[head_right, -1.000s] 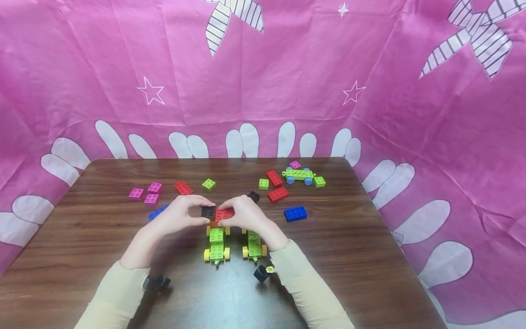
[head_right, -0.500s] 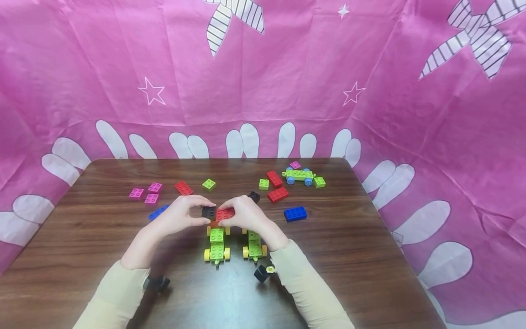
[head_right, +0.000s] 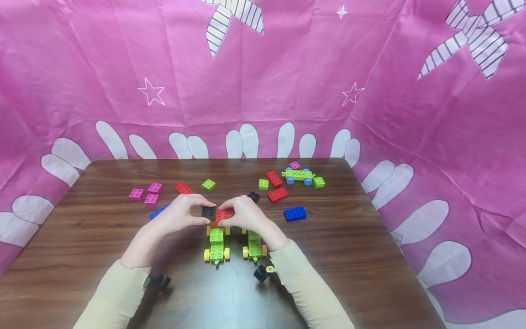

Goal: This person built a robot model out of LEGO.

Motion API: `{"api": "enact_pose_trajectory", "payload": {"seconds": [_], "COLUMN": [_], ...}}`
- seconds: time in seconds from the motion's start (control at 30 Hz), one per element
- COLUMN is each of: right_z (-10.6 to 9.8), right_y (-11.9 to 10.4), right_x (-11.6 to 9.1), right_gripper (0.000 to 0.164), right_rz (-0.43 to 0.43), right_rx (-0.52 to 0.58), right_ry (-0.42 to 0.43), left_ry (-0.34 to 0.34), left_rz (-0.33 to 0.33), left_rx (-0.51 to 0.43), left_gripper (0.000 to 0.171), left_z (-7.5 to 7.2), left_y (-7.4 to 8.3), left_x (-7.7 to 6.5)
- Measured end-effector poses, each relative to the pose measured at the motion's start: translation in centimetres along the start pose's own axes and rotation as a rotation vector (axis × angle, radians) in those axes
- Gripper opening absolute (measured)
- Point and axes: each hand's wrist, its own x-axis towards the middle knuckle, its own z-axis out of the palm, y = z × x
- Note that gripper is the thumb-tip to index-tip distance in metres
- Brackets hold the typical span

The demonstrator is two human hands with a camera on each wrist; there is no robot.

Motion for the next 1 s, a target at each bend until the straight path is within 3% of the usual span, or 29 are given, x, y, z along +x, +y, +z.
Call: {"api": "enact_pose_trajectory", "payload": {"seconds": [0.63,1.0], "right_z": [-0.16,0.07], "right_y": [-0.2,0.03], "right_x": [0.02,-0.05], "right_gripper": [0.037,0.037], "right_rz": [0.014,0.025], "right_rx": [0.012,0.012], "right_ry": [-0.008,-0.005], "left_ry": [0.022,0.017], "left_rz": [-0.043,0.039], "left_rx": [-0.022,-0.012], "left_gripper": [0.039,0.04], "left_z": [0.07,0.34], "left_y": [-0.04,-0.35], "left_x": [-0.22,-0.26]}}
